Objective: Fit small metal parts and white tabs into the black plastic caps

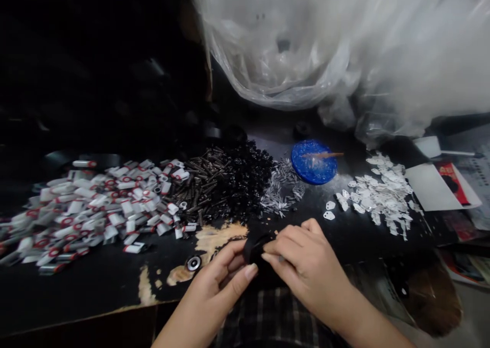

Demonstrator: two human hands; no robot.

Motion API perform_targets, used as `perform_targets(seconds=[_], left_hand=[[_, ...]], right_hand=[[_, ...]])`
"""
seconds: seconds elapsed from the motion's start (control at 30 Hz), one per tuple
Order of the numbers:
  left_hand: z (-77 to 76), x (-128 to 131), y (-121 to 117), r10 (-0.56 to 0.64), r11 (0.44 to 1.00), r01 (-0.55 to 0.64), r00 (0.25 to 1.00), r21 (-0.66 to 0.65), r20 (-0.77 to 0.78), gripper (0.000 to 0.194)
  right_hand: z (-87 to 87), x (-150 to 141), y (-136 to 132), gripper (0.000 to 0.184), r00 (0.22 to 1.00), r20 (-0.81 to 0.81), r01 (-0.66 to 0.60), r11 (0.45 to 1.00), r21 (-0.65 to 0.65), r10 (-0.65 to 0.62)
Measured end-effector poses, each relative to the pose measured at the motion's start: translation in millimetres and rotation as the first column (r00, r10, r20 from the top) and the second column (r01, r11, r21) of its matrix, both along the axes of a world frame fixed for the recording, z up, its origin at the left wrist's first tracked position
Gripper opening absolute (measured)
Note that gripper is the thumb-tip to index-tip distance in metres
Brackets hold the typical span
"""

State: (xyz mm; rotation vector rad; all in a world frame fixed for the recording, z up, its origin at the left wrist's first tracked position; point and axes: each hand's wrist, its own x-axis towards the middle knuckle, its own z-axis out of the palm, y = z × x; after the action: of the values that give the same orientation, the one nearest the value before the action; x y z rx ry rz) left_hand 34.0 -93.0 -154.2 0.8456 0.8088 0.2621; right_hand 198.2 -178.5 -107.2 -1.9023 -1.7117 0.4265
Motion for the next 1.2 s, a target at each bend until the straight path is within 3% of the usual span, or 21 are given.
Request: perform_targets(seconds=[0.07,0.1,0.17,0.23,0.3,0.4,0.53,0.67,0.8,0.97,1.1,1.2], left_hand=[[1.9,2.2,-0.3,0.036,0.991,-0.031,0.999,-0.133,0.039,0.030],[3.2,3.6,-0.2,0.073,0.980,-0.060,0.995,-0.189,0.062,0.030],[6.0,6.5,0.7,0.151,0.958,-0.121,0.983,-0.260,0.101,0.030],[8.3,8.3,1.9,0.199,0.940,-0.153,0.972,-0.306,0.126,0.029],[9.9,8.8,2.8,0.226,0.927,-0.168,0.963,-0.335,0.143,0.026],[11.4,7.5,2.9,0.248,0.908,-0.172,0.956,-0.381,0.159,0.027],[12.0,4.3,1.7,0.272,0.890,-0.181,0.947,-0.419,0.169,0.029],[11.5,2.4,1.5,0.295,0.864,-0.195,0.943,-0.464,0.153,0.030],[9.1,4.0,2.5,0.316,0.849,-0.219,0.939,-0.481,0.131,0.030],[4.9,6.2,2.6,0.286,0.868,-0.194,0.948,-0.457,0.139,0.030],[5.7,7.6,-3.2,0.270,0.897,-0.189,0.950,-0.400,0.156,0.030],[7.9,10.9,-10.6,0.275,0.919,-0.193,0.939,-0.344,0.207,0.029]], right_hand=[[4.2,18.0,-14.7,0.012,0.997,-0.017,0.074,0.997,0.003,-0.074],[4.2,30.2,-23.0,0.014,0.985,0.028,0.168,0.986,0.021,-0.169],[-1.1,57.4,-38.4,0.013,0.893,0.200,0.412,0.911,0.003,-0.404],[-12.2,80.4,-48.6,0.018,0.836,0.283,0.501,0.864,-0.042,-0.471],[-24.4,91.9,-51.6,0.023,0.835,0.292,0.506,0.859,-0.079,-0.465],[-33.8,86.2,-45.5,0.025,0.829,0.263,0.531,0.842,-0.097,-0.493],[-26.0,68.1,-36.3,0.026,0.822,0.194,0.565,0.811,-0.154,-0.536],[-13.2,75.0,-42.5,0.026,0.798,0.210,0.595,0.793,-0.127,-0.565],[-9.7,90.1,-54.5,0.023,0.825,0.221,0.555,0.820,-0.144,-0.520],[-18.6,93.7,-53.6,0.021,0.841,0.262,0.519,0.843,-0.143,-0.474],[-19.5,76.9,-40.1,0.021,0.874,0.249,0.452,0.886,-0.098,-0.418],[-14.0,47.0,-21.6,0.015,0.955,0.078,0.296,0.945,-0.137,-0.288]])
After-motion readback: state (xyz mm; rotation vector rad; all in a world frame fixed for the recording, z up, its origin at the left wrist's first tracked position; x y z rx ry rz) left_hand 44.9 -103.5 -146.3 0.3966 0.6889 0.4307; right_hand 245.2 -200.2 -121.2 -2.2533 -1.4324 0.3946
